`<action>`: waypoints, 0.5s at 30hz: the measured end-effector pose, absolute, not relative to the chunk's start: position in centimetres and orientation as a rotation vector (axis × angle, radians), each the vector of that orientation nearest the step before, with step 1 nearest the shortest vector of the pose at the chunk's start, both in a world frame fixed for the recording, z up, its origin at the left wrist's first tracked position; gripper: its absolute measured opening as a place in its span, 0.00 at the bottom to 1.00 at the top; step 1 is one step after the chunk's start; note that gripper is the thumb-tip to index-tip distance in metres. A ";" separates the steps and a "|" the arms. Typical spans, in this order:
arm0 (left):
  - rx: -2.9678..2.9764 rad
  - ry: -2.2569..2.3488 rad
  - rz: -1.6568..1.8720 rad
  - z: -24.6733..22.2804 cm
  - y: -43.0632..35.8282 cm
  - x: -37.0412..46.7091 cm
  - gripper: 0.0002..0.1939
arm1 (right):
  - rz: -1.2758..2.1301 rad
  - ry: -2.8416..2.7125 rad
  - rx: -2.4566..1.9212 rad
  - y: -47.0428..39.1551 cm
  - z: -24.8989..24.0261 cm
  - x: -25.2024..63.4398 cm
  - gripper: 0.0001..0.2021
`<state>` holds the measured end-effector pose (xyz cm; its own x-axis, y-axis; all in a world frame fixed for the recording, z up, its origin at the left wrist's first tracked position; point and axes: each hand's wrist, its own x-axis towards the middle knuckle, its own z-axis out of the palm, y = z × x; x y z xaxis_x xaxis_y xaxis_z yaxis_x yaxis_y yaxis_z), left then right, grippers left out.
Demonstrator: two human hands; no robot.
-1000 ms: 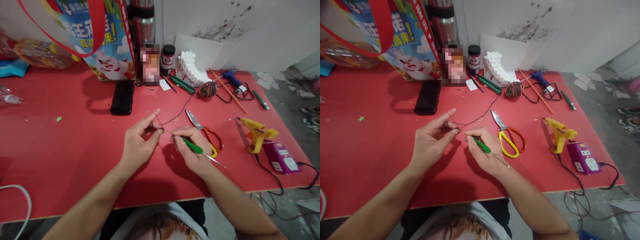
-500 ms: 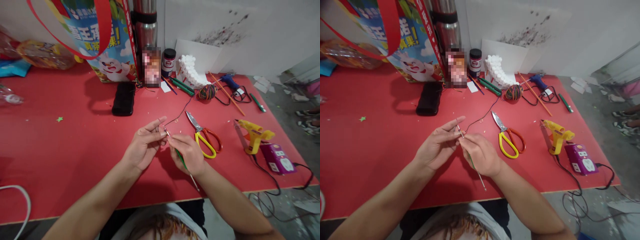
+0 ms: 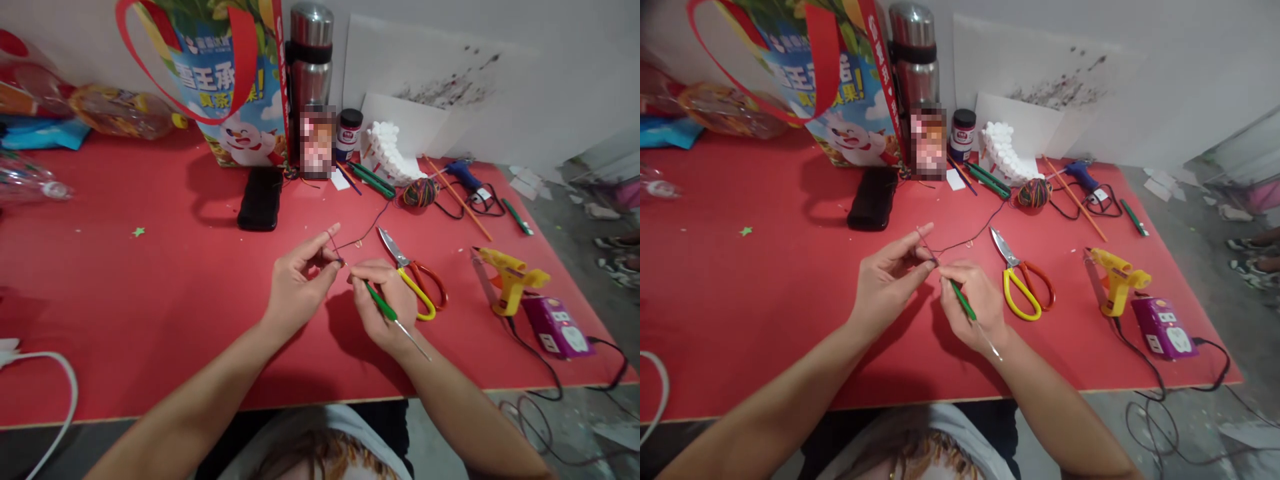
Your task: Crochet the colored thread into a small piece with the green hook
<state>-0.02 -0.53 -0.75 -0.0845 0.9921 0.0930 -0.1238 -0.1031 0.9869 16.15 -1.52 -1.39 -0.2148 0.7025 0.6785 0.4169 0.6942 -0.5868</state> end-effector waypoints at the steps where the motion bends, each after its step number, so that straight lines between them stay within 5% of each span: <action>1: 1.163 1.115 1.395 -0.7 -0.5 0.0 0.28 | 0.381 -1.825 -0.895 -1.6 -1.3 16.3 0.11; 15: 1.455 1.117 1.293 -1.5 0.1 -0.9 0.28 | 0.814 -1.589 -0.999 -1.3 -0.8 17.5 0.03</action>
<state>-0.86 0.06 -1.47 0.0593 0.9743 0.2173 0.0734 -0.2214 0.9724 17.55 -1.33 -0.81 -0.1096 0.9066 0.4076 0.1991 0.4218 -0.8846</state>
